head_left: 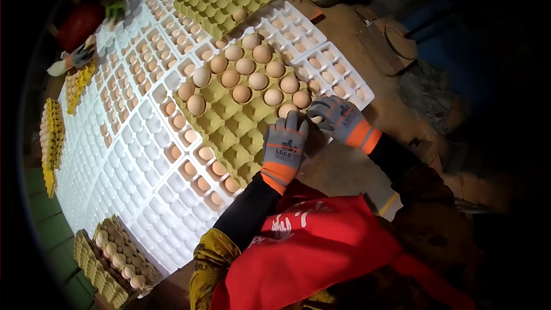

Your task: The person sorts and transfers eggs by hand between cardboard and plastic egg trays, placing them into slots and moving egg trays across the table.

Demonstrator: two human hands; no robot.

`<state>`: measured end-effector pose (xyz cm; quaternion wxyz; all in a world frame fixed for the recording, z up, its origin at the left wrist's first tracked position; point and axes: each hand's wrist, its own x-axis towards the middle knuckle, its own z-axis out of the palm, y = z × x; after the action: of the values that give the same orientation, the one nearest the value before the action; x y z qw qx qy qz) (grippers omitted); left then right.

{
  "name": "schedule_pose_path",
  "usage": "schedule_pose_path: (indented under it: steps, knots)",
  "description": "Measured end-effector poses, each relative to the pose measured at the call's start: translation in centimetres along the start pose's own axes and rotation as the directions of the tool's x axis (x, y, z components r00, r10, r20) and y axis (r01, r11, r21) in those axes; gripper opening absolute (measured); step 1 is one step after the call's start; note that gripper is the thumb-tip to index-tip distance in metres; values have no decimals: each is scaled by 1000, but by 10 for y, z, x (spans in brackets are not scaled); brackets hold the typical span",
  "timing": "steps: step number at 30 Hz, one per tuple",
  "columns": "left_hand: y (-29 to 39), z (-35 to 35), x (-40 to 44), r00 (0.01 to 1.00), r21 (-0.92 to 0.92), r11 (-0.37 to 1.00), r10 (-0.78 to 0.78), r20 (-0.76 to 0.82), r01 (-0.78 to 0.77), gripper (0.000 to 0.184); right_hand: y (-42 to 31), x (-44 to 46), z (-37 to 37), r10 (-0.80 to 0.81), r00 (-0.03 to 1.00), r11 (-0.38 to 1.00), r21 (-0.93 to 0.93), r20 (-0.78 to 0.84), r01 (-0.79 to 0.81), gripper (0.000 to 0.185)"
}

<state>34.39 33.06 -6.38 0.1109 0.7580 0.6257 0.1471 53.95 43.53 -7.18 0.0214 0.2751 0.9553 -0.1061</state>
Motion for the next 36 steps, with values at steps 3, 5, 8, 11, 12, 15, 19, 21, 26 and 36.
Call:
schedule_pose_path:
  steps: [3,5,8,11,12,15,19,21,26,36]
  knots:
    - [-1,7,0,991,-102,994,22,-129,-36,27,11,-11,-6,372,919,403,868,135,-291,41]
    - [-9,1,-5,988,-225,974,-23,-151,-12,31,32,-9,14,392,920,61,998,-31,7,40]
    - [-26,-5,-17,865,-979,79,-485,127,188,36,41,2,14,353,935,-355,929,34,100,45]
    - [-39,-22,-15,871,-956,291,-479,-113,36,32,20,23,-17,246,960,376,926,-132,31,47]
    - [-38,-32,-13,867,-913,407,-464,-182,26,29,11,31,-23,136,969,735,676,-204,40,48]
    - [-21,-17,12,914,-574,803,-340,-222,160,35,11,43,-7,23,983,982,188,-184,12,52]
    - [-14,9,28,977,29,981,-187,-105,191,37,21,44,-9,10,992,980,197,-123,15,52]
    - [-21,-2,27,951,-224,945,-274,-143,238,34,23,44,-3,-18,984,989,143,-177,44,52]
    - [-73,-22,20,853,-976,110,-512,105,186,38,46,46,-4,284,958,-47,998,-29,44,48]
    - [-46,2,64,966,290,932,-160,-205,216,22,18,95,-22,84,992,992,-86,-90,-92,54]
